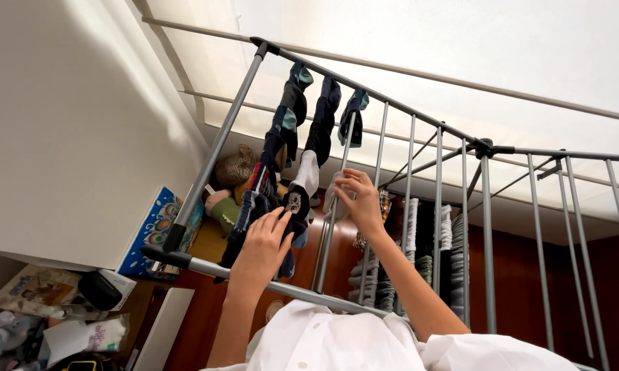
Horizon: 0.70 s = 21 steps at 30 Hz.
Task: Picking socks from a laundry basket and hanging them on a drying rack.
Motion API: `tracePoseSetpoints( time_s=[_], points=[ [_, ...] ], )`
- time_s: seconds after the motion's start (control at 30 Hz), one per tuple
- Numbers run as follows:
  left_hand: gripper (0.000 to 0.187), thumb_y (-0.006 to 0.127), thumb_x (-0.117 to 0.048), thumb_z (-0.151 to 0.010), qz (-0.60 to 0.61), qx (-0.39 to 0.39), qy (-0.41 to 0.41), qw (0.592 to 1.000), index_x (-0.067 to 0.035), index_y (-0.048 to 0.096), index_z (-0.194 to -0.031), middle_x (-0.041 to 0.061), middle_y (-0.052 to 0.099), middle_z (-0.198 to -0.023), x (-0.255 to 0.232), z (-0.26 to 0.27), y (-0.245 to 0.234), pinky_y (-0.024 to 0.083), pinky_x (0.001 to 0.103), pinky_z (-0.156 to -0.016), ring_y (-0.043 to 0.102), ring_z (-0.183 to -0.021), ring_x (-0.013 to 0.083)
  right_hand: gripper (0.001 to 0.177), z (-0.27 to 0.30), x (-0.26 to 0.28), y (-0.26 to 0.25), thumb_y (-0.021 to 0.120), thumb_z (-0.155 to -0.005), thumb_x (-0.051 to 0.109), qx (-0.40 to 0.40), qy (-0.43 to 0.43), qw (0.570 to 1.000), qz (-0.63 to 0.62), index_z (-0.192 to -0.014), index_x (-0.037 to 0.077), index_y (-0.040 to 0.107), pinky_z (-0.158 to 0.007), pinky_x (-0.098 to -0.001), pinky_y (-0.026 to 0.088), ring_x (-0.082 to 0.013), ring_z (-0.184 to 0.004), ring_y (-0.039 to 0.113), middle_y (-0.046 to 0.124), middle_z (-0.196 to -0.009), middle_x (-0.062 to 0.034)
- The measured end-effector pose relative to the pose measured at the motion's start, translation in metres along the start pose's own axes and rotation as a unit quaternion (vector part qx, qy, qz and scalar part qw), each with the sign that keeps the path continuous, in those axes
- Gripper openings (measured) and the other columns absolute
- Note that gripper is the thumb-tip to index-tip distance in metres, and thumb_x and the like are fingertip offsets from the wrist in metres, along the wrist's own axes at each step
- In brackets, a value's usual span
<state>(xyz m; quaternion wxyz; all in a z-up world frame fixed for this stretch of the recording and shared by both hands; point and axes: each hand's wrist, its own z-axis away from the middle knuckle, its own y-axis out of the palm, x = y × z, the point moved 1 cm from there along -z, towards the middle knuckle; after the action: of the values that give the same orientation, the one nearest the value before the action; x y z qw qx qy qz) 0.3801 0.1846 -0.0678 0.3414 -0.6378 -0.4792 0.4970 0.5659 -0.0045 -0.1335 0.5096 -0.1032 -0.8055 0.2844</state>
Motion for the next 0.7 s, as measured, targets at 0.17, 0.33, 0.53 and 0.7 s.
tracePoseSetpoints(
  time_s=[0.17,0.33,0.53,0.7],
  points=[
    [0.046,0.060,-0.026,-0.099,0.008,0.008,-0.011,1.000,-0.006,0.057,-0.140,0.012,0.058,-0.140,-0.002,0.000,-0.004,0.044,0.041,-0.110,0.056,-0.128,0.0282,0.027,-0.007,0.012,-0.006,0.079,-0.088,0.021,-0.004,0.049,0.999,-0.017,-0.112,0.010,0.078,-0.092,-0.0345,0.057,-0.0240,-0.108,0.073,0.063,-0.138,-0.0086],
    [0.047,0.059,-0.027,-0.100,0.024,0.027,-0.028,0.999,-0.006,0.056,-0.142,0.012,0.058,-0.140,-0.002,-0.001,-0.004,0.045,0.040,-0.108,0.057,-0.128,0.0280,0.029,-0.022,0.001,-0.002,0.079,-0.087,0.020,-0.012,0.062,0.998,-0.019,-0.114,0.010,0.078,-0.092,-0.0337,0.057,-0.0233,-0.108,0.073,0.064,-0.137,-0.0079],
    [0.047,0.060,-0.026,-0.099,0.024,0.020,-0.024,0.999,-0.006,0.056,-0.141,0.012,0.057,-0.142,-0.003,-0.001,-0.005,0.047,0.041,-0.106,0.056,-0.129,0.0280,0.028,-0.042,-0.009,0.002,0.077,-0.089,0.016,-0.033,-0.017,0.997,0.065,-0.114,0.005,0.079,-0.100,-0.0361,0.056,-0.0265,-0.117,0.068,0.066,-0.136,-0.0114],
    [0.046,0.060,-0.025,-0.099,0.038,0.018,-0.028,0.999,-0.006,0.057,-0.140,0.011,0.056,-0.142,-0.005,-0.001,-0.009,0.048,0.040,-0.105,0.056,-0.129,0.0277,0.025,-0.062,-0.023,0.008,0.073,-0.094,0.015,-0.028,-0.024,0.997,0.066,-0.115,0.002,0.077,-0.099,-0.0362,0.056,-0.0278,-0.111,0.071,0.065,-0.139,-0.0126]
  ],
)
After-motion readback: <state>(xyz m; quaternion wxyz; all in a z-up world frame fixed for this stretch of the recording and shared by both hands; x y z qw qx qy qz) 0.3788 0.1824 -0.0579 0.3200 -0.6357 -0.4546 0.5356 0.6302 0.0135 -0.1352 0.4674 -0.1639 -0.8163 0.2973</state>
